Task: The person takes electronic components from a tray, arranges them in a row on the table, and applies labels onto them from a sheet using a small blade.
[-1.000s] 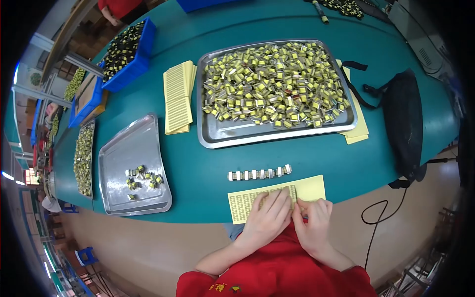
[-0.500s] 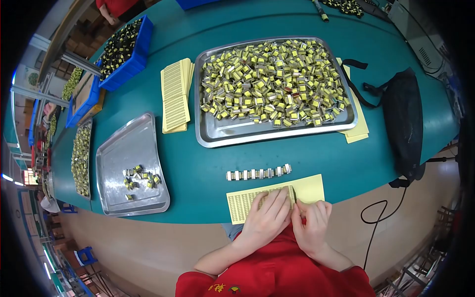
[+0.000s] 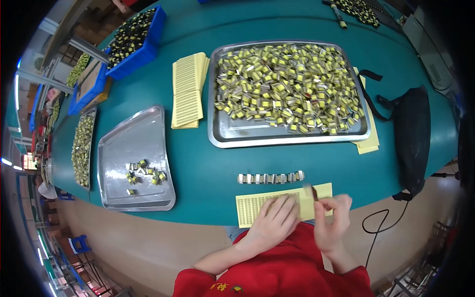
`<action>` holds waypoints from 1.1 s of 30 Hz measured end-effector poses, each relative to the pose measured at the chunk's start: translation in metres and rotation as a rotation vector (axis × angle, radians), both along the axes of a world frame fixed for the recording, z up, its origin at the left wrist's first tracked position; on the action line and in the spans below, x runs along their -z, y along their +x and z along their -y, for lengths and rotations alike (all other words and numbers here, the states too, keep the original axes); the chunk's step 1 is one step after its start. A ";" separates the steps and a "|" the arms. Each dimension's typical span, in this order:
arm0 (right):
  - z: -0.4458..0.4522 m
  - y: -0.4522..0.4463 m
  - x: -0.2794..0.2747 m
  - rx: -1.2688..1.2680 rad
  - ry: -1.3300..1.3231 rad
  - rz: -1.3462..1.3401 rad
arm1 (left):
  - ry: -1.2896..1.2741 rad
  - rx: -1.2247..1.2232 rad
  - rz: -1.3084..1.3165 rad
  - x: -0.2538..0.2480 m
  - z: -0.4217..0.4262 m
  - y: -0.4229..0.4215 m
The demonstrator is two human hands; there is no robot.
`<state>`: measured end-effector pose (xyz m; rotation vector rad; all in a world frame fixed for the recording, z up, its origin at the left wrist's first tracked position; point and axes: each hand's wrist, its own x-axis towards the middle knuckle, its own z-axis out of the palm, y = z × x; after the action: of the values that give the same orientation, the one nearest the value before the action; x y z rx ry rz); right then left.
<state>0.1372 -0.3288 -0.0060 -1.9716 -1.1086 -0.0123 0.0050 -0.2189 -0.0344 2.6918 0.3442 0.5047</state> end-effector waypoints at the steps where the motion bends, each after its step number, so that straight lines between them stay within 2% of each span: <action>1: -0.010 0.012 -0.003 -0.047 0.020 0.018 | -0.023 -0.016 0.012 -0.001 -0.002 -0.002; 3: -0.033 0.025 -0.013 -0.107 0.028 0.011 | -0.057 -0.058 0.063 -0.003 -0.011 -0.009; 5: -0.055 0.037 -0.023 -0.279 -0.008 -0.018 | -0.107 -0.107 0.114 -0.010 -0.026 -0.018; 7: -0.077 0.045 -0.030 -0.439 -0.061 -0.069 | -0.110 -0.282 0.216 -0.007 -0.039 -0.027; 9: -0.098 0.053 -0.027 -0.591 -0.127 -0.270 | -0.128 -0.460 0.280 -0.006 -0.052 -0.031; 10: -0.108 0.056 -0.024 -0.667 -0.166 -0.372 | -0.204 -0.475 0.286 -0.007 -0.058 -0.032; 15: -0.134 0.065 -0.012 -0.735 -0.403 -0.873 | -0.537 -0.485 0.300 0.000 -0.078 -0.038; 18: -0.139 0.068 -0.004 -0.684 -0.485 -0.883 | -0.560 -0.460 0.266 0.000 -0.081 -0.038; 19: -0.141 0.070 0.001 -0.697 -0.500 -0.756 | -0.547 -0.453 0.248 -0.001 -0.082 -0.038; 22: -0.143 0.069 0.003 -0.713 -0.502 -0.757 | -0.589 -0.480 0.254 -0.001 -0.084 -0.037; 28: -0.147 0.065 -0.008 -0.674 -0.567 -0.941 | -0.577 -0.481 0.171 -0.002 -0.085 -0.039; 33: -0.146 0.065 0.000 -0.769 -0.500 -0.737 | -0.569 -0.479 0.160 -0.001 -0.085 -0.039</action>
<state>0.2018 -0.1823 -0.0056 -1.5673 -1.3326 1.3876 -0.0338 -0.1337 -0.0333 1.9999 0.9381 0.6339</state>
